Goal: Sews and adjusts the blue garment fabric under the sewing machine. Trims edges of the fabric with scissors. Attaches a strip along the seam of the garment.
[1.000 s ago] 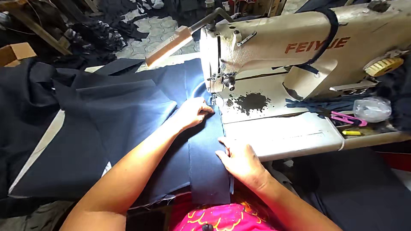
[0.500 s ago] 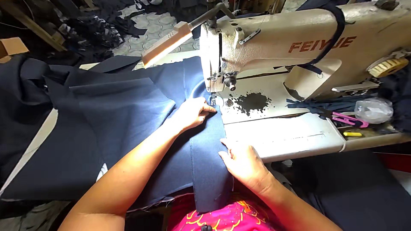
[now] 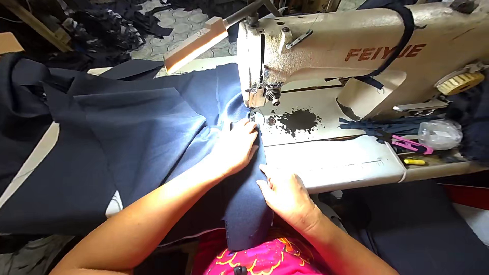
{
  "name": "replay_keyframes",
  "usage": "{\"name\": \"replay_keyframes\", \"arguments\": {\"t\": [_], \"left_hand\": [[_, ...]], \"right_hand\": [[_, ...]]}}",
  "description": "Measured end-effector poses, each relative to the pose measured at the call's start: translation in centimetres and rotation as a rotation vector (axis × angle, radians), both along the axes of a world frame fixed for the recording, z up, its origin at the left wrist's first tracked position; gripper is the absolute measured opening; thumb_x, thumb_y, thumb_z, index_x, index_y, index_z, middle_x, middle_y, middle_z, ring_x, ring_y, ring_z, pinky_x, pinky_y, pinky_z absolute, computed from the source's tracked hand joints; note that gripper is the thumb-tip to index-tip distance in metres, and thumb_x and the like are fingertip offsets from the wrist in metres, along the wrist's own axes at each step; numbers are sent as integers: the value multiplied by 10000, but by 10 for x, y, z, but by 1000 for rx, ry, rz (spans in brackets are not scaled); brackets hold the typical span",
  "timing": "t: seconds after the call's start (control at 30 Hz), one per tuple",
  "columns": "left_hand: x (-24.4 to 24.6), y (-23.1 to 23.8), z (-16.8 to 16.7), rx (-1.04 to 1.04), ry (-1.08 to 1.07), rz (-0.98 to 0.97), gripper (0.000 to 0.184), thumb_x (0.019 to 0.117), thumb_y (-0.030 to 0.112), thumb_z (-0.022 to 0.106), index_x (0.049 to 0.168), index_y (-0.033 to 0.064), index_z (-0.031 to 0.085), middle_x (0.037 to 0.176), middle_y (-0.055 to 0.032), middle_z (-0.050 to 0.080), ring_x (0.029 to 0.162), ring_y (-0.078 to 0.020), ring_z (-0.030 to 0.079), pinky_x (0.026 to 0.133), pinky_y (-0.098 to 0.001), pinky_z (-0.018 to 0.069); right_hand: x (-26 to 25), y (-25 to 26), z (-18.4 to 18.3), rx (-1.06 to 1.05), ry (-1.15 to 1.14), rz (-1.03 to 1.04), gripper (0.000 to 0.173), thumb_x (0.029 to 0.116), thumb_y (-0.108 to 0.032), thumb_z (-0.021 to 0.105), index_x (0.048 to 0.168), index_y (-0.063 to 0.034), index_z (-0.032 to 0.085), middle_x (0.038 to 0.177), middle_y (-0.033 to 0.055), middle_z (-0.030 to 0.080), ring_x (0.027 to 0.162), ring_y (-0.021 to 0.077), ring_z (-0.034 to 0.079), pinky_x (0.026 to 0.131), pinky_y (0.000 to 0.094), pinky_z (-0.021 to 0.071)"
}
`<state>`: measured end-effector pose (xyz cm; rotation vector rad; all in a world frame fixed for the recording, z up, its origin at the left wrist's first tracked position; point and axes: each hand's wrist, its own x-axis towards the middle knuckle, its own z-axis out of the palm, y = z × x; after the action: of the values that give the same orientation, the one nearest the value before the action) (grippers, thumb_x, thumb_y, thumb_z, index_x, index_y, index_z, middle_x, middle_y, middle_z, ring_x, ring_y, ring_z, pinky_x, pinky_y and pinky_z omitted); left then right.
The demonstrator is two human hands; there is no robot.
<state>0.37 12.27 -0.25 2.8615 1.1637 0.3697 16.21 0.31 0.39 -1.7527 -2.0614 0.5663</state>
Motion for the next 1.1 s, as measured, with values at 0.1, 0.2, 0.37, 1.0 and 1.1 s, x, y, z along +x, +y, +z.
{"name": "replay_keyframes", "arguments": {"t": [0.1,0.2,0.37,1.0,1.1], "left_hand": [[-1,-13,-17,-101,1,96,556,1075,379,351,1494,50,508,1579,-126,459,1498,-310,384,1166,-699,238],[-8,-7,-23,-96,-87,74,537,1068,370,353,1485,80,529,1568,-120,478,1495,-301,394,1170,-701,226],[-13,3,-21,-111,-117,86,520,1066,337,397,1482,44,505,1530,-146,516,1478,-329,420,1187,-693,213],[-14,8,-18,-147,-135,84,537,1079,330,394,1519,27,451,1551,-144,493,1492,-325,399,1198,-686,182],[-15,11,-17,-163,-140,81,533,1080,325,393,1514,21,455,1547,-150,497,1492,-331,397,1200,-689,172]], "right_hand": [[0,0,-2,33,21,0,342,968,-171,605,1234,6,726,893,167,733,800,315,707,741,479,570],[-3,5,-4,46,19,8,346,974,-179,595,1237,3,726,890,165,733,792,310,706,733,473,569],[-8,18,-1,-2,14,10,354,981,-190,584,1253,-7,720,956,173,740,861,315,710,781,484,563],[-12,26,2,-41,-17,-12,367,988,-209,580,1275,-24,715,928,154,738,847,292,700,782,464,555],[-12,28,0,-22,-6,-14,360,984,-200,588,1271,-23,716,951,156,744,862,296,709,794,469,563]]}}
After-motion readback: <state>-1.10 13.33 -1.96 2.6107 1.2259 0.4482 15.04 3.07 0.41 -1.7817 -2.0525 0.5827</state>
